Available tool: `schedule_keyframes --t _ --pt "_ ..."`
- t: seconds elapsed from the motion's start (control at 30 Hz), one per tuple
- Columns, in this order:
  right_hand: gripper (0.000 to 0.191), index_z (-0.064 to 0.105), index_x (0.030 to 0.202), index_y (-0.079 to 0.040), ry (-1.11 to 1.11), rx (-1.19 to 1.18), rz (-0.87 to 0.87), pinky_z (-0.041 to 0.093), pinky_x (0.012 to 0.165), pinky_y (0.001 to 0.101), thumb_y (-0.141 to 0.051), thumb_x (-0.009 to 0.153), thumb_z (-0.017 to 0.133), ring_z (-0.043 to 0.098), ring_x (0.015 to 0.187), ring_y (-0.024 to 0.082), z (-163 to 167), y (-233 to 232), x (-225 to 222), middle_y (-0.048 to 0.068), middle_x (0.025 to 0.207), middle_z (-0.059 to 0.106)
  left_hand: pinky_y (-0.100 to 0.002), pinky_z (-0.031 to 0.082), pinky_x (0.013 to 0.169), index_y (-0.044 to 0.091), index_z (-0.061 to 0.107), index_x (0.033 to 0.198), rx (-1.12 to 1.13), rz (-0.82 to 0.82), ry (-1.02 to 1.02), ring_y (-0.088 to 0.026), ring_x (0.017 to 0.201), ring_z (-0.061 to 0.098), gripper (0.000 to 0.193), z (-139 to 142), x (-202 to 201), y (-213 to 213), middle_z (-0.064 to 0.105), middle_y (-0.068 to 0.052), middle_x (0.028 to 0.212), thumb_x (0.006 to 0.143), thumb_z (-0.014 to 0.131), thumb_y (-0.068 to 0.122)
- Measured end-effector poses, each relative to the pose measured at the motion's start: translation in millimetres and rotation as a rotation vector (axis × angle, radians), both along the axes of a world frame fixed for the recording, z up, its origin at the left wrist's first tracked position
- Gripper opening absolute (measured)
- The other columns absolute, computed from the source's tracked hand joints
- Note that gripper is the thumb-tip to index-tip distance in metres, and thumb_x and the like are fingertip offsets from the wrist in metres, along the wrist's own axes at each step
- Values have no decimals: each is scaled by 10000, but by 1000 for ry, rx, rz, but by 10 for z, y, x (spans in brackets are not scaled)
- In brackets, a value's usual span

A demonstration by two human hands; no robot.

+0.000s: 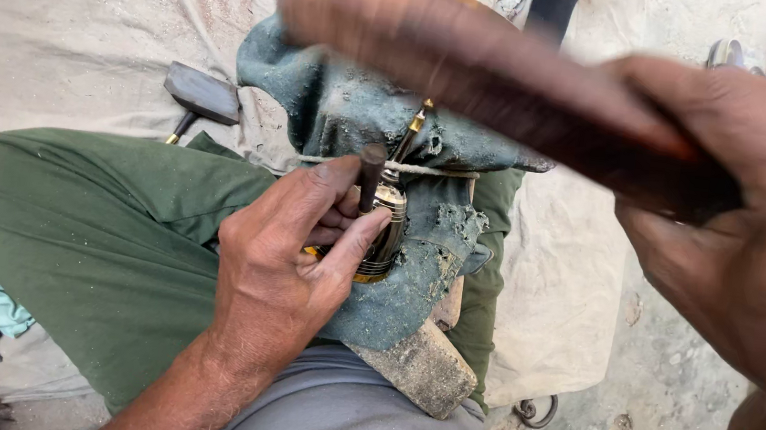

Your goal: The person sits on the floor with a brass bell-shaped object resting on a cloth-covered sandbag on their lap. They hold a small chisel against the brass surface and strike it with a wooden mallet, working patterned decoration into the metal and repositioning the chisel around the bell as they go.

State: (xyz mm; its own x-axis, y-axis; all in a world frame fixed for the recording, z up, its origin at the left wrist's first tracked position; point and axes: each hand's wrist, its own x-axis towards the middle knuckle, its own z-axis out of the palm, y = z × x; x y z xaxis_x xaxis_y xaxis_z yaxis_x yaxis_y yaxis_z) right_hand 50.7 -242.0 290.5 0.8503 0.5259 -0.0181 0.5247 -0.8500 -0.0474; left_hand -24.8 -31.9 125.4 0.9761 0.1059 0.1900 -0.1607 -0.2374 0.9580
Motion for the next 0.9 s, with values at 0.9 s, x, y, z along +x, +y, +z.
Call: schedule_keyframes --t 0.9 --pt "486 538 1332 47 233 336 -430 571 846 335 -134 939 758 646 1058 194 -94 -231 -17 160 1097 628 -235 669 723 -36 618 1121 -61 132 -33 -104 822 731 318 -58 -51 -89 706 -83 932 907 837 52"
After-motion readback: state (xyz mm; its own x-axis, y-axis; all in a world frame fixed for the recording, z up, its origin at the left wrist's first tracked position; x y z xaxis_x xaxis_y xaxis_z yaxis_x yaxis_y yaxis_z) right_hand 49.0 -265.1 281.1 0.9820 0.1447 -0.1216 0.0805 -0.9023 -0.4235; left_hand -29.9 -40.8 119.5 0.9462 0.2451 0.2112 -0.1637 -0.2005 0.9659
